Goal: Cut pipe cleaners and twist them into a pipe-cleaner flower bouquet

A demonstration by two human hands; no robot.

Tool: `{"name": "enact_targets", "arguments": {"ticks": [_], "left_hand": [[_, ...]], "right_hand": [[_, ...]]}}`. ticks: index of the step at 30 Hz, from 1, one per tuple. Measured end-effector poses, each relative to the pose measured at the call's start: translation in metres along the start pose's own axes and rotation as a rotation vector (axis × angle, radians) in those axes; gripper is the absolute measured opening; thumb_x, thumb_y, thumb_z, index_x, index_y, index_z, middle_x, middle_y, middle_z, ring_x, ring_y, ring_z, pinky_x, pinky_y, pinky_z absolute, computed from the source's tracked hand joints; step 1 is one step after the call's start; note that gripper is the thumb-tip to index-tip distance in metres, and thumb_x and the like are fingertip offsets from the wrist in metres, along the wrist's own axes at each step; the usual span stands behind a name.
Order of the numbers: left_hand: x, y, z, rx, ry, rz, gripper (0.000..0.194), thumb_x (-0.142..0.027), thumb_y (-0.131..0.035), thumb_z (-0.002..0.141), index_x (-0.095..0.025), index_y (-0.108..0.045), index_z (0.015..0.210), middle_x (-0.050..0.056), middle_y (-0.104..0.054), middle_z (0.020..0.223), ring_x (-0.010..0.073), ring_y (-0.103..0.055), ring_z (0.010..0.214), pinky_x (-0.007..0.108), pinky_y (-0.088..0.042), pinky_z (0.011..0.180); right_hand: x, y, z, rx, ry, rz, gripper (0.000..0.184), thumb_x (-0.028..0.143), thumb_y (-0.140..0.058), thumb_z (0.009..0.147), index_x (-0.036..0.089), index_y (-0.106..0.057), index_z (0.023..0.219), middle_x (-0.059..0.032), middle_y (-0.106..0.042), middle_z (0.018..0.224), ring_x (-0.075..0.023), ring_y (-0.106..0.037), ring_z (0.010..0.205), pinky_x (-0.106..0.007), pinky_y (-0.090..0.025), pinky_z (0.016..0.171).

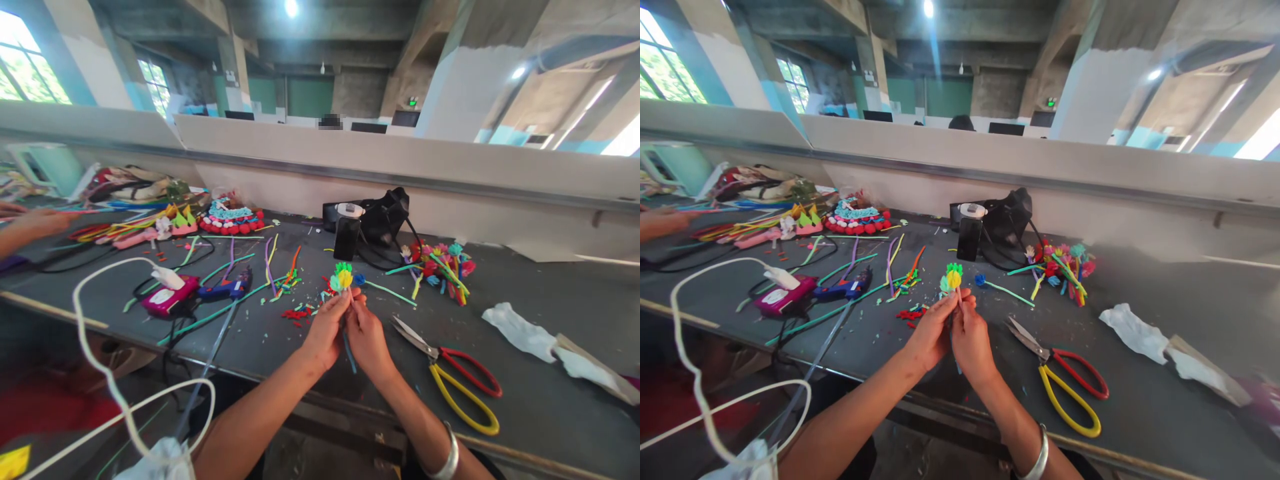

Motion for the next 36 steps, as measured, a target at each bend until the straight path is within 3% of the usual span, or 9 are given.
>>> {"name": "enact_targets", "arguments": {"ticks": [6,9,13,17,23,28,31,33,36], "left_hand": [[-0.013,0.002,0.0,-0.035,-0.118,0.1,0.027,-0.039,-0.077,0.073,-0.013,-0.069,0.073,0.005,-0.07,0.082,0.0149,-0.062,0.079,0.026,-0.045,0.081],[-0.021,0.002,-0.001,-0.034,-0.083,0.067,0.027,-0.037,-0.078,0.071,-0.014,-0.063,0.069,0.002,-0.065,0.071,0.0147,-0.062,0.076,0.026,-0.046,0.077],[-0.028,0.0,-0.001,0.063,-0.001,0.041,0.028,-0.037,-0.076,0.075,-0.015,-0.058,0.072,-0.004,-0.05,0.053,0.0127,-0.058,0.063,0.023,-0.044,0.063],[-0.034,0.0,-0.001,0.108,-0.024,0.062,0.03,-0.037,-0.072,0.08,-0.015,-0.054,0.072,-0.01,-0.034,0.047,0.0063,-0.043,0.046,0.022,-0.044,0.059],[-0.04,0.002,0.0,0.17,-0.029,0.058,0.029,-0.038,-0.069,0.083,-0.016,-0.051,0.073,-0.012,-0.019,0.048,0.0036,-0.014,0.039,0.015,-0.018,0.036],[-0.064,0.01,0.007,0.114,-0.137,0.045,0.029,-0.037,-0.068,0.083,-0.017,-0.051,0.072,-0.013,-0.017,0.048,0.0037,-0.007,0.04,0.015,-0.014,0.035],[-0.07,0.011,0.006,0.138,-0.17,0.095,0.029,-0.039,-0.066,0.084,-0.017,-0.051,0.072,-0.013,-0.015,0.047,0.0041,-0.006,0.04,0.016,-0.013,0.035],[-0.065,0.007,0.002,0.182,-0.168,0.172,0.031,-0.043,-0.064,0.084,-0.018,-0.051,0.073,-0.013,-0.015,0.047,0.0043,-0.008,0.039,0.016,-0.014,0.036],[-0.046,-0.002,-0.006,0.201,-0.119,0.317,0.036,-0.049,-0.063,0.084,-0.018,-0.051,0.072,-0.012,-0.021,0.047,0.0046,-0.016,0.039,0.017,-0.014,0.038]], "right_hand": [[0.005,-0.008,-0.007,0.087,-0.004,0.024,0.035,0.035,-0.036,0.1,0.017,-0.066,0.104,-0.0086,-0.073,0.093,-0.0203,-0.069,0.08,-0.027,-0.05,0.07],[0.01,-0.013,-0.015,0.109,-0.021,0.013,0.039,0.039,-0.033,0.101,0.018,-0.065,0.094,-0.0063,-0.07,0.08,-0.0176,-0.064,0.068,-0.025,-0.045,0.061],[0.016,-0.016,-0.025,0.104,-0.061,-0.033,0.042,0.044,-0.031,0.101,0.018,-0.059,0.083,-0.0054,-0.063,0.071,-0.0152,-0.056,0.059,-0.025,-0.038,0.055],[0.019,-0.018,-0.034,0.148,-0.083,-0.055,0.044,0.046,-0.03,0.1,0.02,-0.052,0.072,-0.0026,-0.056,0.062,-0.0132,-0.048,0.053,-0.024,-0.033,0.052],[0.023,-0.022,-0.05,0.285,-0.116,-0.03,0.043,0.04,-0.029,0.1,0.022,-0.047,0.065,0.0023,-0.047,0.048,-0.0116,-0.043,0.042,-0.023,-0.029,0.044],[0.035,-0.015,-0.061,0.435,-0.094,-0.014,0.039,0.032,-0.04,0.096,0.021,-0.057,0.063,0.0033,-0.049,0.044,-0.0107,-0.045,0.04,-0.021,-0.029,0.042],[0.035,0.003,-0.046,0.347,-0.11,-0.015,0.039,0.035,-0.037,0.099,0.02,-0.06,0.072,0.0021,-0.053,0.052,-0.0118,-0.05,0.048,-0.021,-0.034,0.048],[0.033,0.021,-0.03,0.129,-0.135,0.067,0.033,0.041,-0.044,0.097,0.019,-0.062,0.08,0.0008,-0.058,0.061,-0.0131,-0.054,0.056,-0.022,-0.039,0.054],[0.029,0.039,-0.008,-0.045,-0.155,0.258,0.034,0.048,-0.059,0.088,0.019,-0.067,0.103,-0.0033,-0.068,0.084,-0.0151,-0.057,0.067,-0.023,-0.043,0.058]]}}
Point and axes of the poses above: each hand's wrist, its own z-axis towards the middle knuckle, its own y-axis out of the back of the hand, x = y × z, the point moved 2 cm from there along z, towards the middle knuckle
